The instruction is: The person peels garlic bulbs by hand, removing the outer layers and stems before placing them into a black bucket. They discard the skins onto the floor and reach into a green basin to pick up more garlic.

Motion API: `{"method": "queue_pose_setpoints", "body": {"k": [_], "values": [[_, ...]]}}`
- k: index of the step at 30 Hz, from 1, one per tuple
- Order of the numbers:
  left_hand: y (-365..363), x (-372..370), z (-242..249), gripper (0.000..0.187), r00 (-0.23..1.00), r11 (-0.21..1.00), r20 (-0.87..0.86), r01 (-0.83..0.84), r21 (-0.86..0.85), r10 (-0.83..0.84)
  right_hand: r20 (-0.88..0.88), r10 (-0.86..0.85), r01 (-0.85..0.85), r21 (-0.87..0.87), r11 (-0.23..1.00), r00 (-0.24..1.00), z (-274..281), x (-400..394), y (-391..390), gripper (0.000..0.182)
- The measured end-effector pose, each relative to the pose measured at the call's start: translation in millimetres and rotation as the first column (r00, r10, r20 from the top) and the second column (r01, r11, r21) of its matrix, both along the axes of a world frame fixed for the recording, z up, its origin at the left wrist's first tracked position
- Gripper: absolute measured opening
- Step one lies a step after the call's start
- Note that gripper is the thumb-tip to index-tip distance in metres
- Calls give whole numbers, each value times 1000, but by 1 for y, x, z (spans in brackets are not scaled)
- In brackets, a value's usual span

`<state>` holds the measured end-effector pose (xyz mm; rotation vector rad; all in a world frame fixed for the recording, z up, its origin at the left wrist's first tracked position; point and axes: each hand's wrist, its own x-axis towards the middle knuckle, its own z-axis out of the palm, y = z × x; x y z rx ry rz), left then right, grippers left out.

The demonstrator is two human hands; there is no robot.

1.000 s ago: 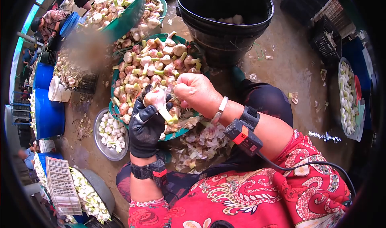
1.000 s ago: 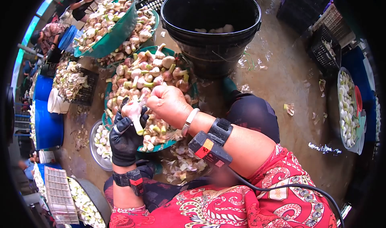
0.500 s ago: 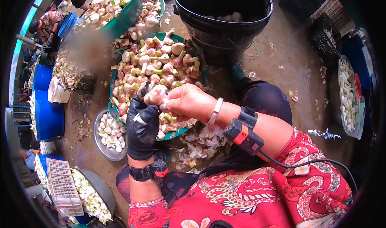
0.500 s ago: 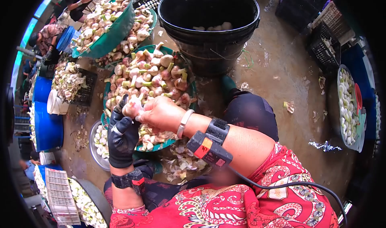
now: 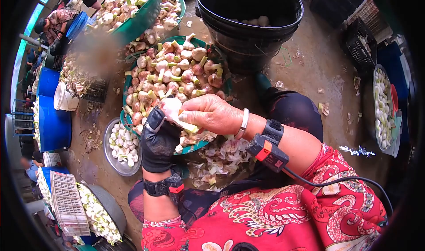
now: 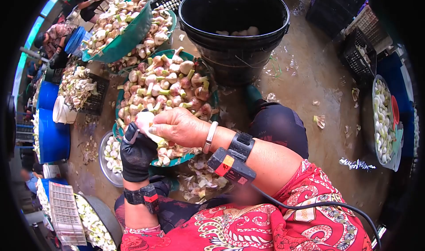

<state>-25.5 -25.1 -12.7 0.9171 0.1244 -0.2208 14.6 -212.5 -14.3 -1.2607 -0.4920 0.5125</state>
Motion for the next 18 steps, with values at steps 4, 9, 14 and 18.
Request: {"method": "queue_pose_setpoints", "body": {"k": [4,9,14,18], "values": [[-5,-3,-1,33,992,994,-105,-72,-82,63,-121,78,-75,23,997,990,-1,1,0,15],[-5,-6,-25,33,981,949,184,-116,293,63,238,-3,26,-94,995,971,-5,5,0,17],[-8,-1,-15,33,993,991,-68,-102,-87,97,542,-106,192,-106,976,834,-7,8,1,13],[0,0,-11,38,955,781,291,-139,609,-57,-151,51,-52,-3,999,987,4,5,-7,10]]}}
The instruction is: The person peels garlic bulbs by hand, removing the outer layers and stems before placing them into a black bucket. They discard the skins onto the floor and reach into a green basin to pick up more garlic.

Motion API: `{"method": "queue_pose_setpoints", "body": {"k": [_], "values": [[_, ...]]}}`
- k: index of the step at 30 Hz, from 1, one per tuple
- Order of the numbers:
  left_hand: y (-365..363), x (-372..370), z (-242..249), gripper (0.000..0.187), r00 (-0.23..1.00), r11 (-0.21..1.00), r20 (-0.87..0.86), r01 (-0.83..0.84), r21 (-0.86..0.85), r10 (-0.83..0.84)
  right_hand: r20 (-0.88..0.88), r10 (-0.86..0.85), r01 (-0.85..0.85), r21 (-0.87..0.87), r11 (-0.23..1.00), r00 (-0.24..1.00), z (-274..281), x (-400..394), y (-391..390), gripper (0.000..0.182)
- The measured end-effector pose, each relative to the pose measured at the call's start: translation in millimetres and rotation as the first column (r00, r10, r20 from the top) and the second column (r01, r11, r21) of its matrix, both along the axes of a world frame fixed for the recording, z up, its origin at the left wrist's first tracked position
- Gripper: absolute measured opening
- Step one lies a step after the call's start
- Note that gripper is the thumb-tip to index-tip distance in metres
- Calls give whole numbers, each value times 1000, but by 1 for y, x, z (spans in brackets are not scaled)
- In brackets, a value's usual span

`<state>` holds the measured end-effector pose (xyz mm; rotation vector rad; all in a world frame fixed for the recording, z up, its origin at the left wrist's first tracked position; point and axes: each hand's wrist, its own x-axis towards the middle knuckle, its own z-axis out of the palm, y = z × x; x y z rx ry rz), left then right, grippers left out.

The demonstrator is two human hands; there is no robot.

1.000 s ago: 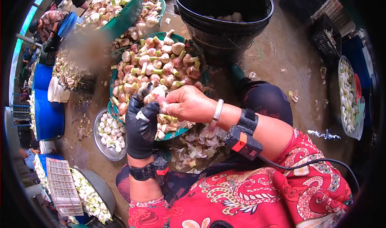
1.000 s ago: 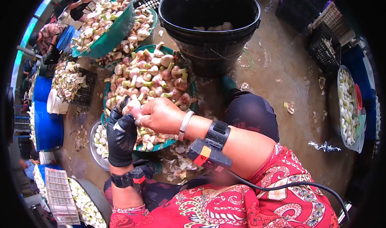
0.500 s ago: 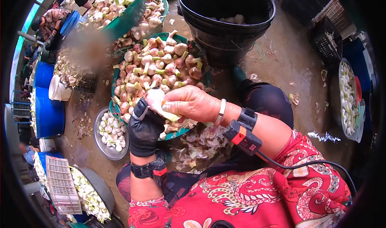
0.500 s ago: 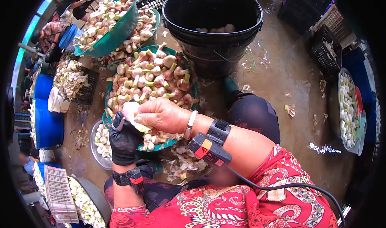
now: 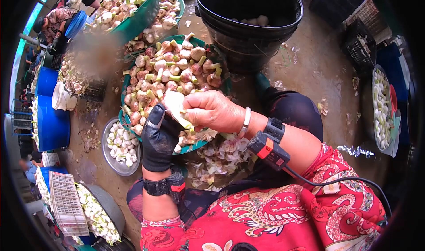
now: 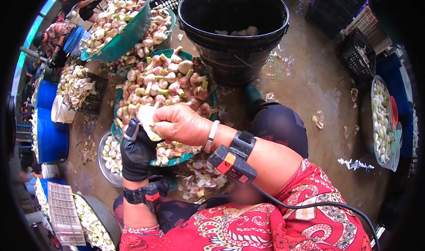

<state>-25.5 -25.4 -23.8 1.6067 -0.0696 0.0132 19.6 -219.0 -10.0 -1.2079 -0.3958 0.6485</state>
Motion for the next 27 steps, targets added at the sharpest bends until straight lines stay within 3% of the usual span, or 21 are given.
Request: {"method": "queue_pose_setpoints", "body": {"k": [1,2,3,4,5,6,9,10,12,13,14,16,17,18,20,22,23,24,26,27], "values": [[5,2,4,38,1000,1000,1,-2,-2,2,-7,-8,8,7,1000,1000,-2,1,0,9],[12,6,10,36,978,912,194,-6,410,-81,-13,-17,17,15,1000,1000,-4,2,0,8],[16,9,17,35,917,666,324,-92,741,-234,-71,-14,23,115,993,997,-6,5,0,5],[1,7,23,36,949,880,311,-107,462,-48,-60,-38,44,101,994,997,-3,6,-1,4],[-4,5,31,39,989,989,145,-34,147,12,-61,-58,62,68,996,996,-2,7,-1,4],[-8,2,37,44,999,981,-36,-17,-193,11,-62,-79,81,36,996,995,-1,7,1,4],[-23,-3,42,51,998,990,-35,48,-132,-53,29,-160,162,-77,984,987,-7,8,7,5],[-31,-4,39,52,1000,990,1,-22,-143,22,28,-159,161,-77,984,987,-8,7,7,5],[-16,-1,27,38,996,976,66,-74,207,61,20,-67,69,-95,993,998,-10,6,8,6],[-15,-3,37,27,976,991,-172,-131,27,134,29,-49,51,-85,995,998,-5,5,6,6],[-4,0,29,26,992,987,-100,-87,-137,73,29,-45,48,-85,995,999,-2,3,5,6],[11,9,31,27,956,806,-284,-228,-546,78,-141,77,-50,188,981,987,3,-1,5,7],[20,12,12,28,981,979,41,-188,-85,192,-117,141,-116,203,972,983,10,-1,2,6],[37,13,3,30,976,975,5,-219,-23,219,-166,246,-214,192,958,955,22,-3,-7,5],[42,12,1,32,980,950,-79,-194,-244,180,-183,580,-595,-33,803,793,23,0,-14,14],[35,9,0,31,993,988,49,-103,-111,109,-173,745,-705,-511,491,644,3,-9,-4,20],[36,9,0,28,992,970,-47,-123,-209,116,369,849,-292,-823,487,378,-5,-13,0,23],[37,9,0,26,983,940,-143,-152,-305,112,273,834,-146,-912,383,480,-10,-14,-1,15],[22,4,16,24,991,952,-100,-116,-283,91,564,368,88,-623,777,739,-16,-1,-3,12],[14,2,23,22,996,964,-52,-83,-254,72,510,84,199,-474,858,856,-16,5,2,14]]}}
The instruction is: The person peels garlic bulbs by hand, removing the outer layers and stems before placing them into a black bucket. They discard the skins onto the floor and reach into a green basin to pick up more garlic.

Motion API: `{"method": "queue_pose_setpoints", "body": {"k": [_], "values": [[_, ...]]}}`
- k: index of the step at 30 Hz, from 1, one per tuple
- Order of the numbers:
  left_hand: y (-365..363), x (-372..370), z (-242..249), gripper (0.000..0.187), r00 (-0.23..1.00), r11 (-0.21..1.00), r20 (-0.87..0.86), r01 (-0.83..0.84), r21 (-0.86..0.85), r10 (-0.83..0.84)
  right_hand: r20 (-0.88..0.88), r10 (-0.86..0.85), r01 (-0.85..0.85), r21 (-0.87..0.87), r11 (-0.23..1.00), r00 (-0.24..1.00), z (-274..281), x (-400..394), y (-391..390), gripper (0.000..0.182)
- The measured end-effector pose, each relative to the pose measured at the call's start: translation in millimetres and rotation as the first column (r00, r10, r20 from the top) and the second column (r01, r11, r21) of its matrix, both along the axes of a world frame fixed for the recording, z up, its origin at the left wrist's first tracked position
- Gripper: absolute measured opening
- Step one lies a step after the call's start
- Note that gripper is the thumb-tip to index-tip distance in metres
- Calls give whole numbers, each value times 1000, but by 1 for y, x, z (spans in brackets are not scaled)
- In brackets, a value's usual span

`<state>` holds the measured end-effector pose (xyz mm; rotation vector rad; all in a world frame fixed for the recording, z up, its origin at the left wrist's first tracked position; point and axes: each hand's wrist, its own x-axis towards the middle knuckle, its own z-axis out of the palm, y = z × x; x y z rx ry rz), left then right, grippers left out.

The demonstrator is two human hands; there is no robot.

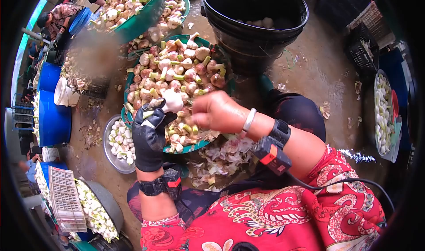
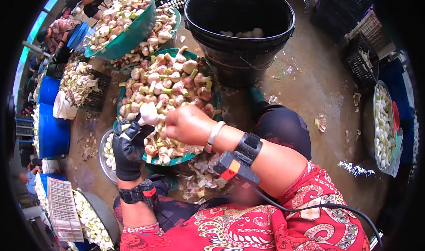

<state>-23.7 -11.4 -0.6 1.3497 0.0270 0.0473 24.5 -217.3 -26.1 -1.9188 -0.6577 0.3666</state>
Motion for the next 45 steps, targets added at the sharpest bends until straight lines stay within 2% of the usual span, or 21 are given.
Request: {"method": "queue_pose_setpoints", "body": {"k": [2,6,12,19,21,23,25,26,27,29,31,33,34,37,38,39,40,41,42,44,45], "values": [[-7,-1,2,20,1000,998,-20,22,57,-20,-222,-306,358,254,899,926,5,7,7,14],[-15,-3,3,17,998,921,44,15,389,-35,-222,-300,364,359,860,928,11,3,14,12],[-24,-8,15,18,913,542,352,-192,818,-207,355,-352,304,185,935,866,1,4,15,5],[-25,-17,19,18,947,741,309,-147,655,-85,111,-428,410,149,900,897,-1,24,8,10],[-28,-25,25,20,998,995,25,-62,84,60,118,-565,551,130,824,817,-7,32,7,13],[-21,-27,23,19,989,964,115,-120,239,95,160,-257,284,-178,942,953,-15,24,13,8],[2,-22,25,17,989,992,-73,-128,16,129,19,436,-407,-326,853,900,-28,8,12,10],[29,-21,19,19,959,820,263,-236,522,108,57,528,-463,-407,787,847,-35,5,13,11],[52,-20,29,23,962,762,175,-273,588,210,82,616,-510,-482,713,783,-41,0,14,12],[108,-28,37,28,915,703,102,-367,609,389,61,220,-156,-522,838,974,-15,9,6,13],[142,-35,24,34,903,592,108,-359,721,415,133,55,-16,-276,961,990,-4,20,-2,17],[148,-36,15,41,891,406,234,-394,825,388,-123,213,-220,-52,974,969,8,17,-5,29],[118,-33,26,45,902,654,135,-394,646,410,-389,316,-273,163,948,865,7,19,-9,32],[103,-25,19,43,929,775,-4,-307,553,371,-802,440,88,513,854,405,14,26,-17,26],[98,-22,20,42,925,675,46,-308,670,376,-499,231,-259,14,966,835,-3,33,-16,22],[94,-21,25,40,932,617,65,-287,733,355,54,262,-185,-572,799,963,-14,39,-18,19],[87,-19,33,39,940,625,65,-274,731,336,220,147,-20,-493,870,964,-14,41,-36,15],[82,-19,38,39,943,637,61,-269,723,329,104,-26,39,-124,992,994,21,45,-42,11],[82,-19,34,39,939,646,61,-279,710,339,-330,-117,191,203,960,937,60,50,-50,8],[85,-17,29,40,947,729,60,-282,624,315,-434,20,206,466,860,901,105,52,-85,30],[84,-19,30,40,950,734,63,-278,619,306,-171,-201,226,140,964,965,91,67,-102,46]]}}
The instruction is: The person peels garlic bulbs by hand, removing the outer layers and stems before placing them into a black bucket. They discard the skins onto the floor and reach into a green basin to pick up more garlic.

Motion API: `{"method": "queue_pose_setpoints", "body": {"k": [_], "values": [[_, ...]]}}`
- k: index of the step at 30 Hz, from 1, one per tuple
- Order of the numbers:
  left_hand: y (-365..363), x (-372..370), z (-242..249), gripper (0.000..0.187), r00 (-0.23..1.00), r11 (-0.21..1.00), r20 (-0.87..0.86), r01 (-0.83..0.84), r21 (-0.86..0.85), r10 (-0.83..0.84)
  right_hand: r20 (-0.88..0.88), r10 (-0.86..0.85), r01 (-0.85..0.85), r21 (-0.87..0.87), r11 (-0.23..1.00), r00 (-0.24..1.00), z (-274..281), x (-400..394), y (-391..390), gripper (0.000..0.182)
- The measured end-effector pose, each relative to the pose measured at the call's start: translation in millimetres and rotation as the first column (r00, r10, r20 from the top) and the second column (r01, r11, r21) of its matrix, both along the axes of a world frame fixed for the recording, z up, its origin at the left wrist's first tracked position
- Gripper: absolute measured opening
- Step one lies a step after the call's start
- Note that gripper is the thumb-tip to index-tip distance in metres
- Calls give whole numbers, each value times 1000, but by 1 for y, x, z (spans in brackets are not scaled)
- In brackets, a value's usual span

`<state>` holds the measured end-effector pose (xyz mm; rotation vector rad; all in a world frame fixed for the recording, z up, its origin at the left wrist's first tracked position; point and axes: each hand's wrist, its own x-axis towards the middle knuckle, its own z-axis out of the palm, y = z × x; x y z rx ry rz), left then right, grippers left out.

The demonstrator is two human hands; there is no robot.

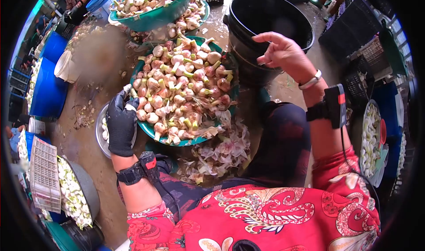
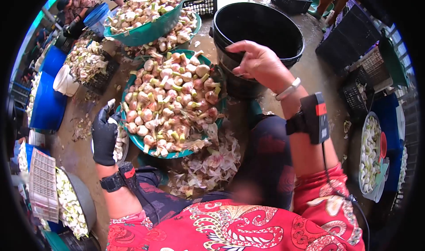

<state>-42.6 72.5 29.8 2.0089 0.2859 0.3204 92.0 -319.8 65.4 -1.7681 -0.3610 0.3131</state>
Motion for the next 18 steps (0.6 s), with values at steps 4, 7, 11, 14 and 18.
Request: {"method": "queue_pose_setpoints", "body": {"k": [4,7,11,14,18], "values": [[-2,-1,8,38,1000,999,-8,16,32,-15,-313,61,-316,-902,295,948,-47,-18,-75,42],[-1,-4,6,38,1000,999,-8,24,23,-24,-495,-210,-244,-700,671,843,-53,-58,-94,48],[1,1,-5,37,999,999,16,51,16,-52,-363,101,-276,-472,837,926,29,-44,-89,22],[0,3,-9,36,997,996,34,66,62,-68,129,156,-153,-33,988,979,144,-53,-40,25],[-3,1,-10,34,994,959,38,87,269,-101,83,287,-290,26,957,954,131,-35,-3,26]]}}
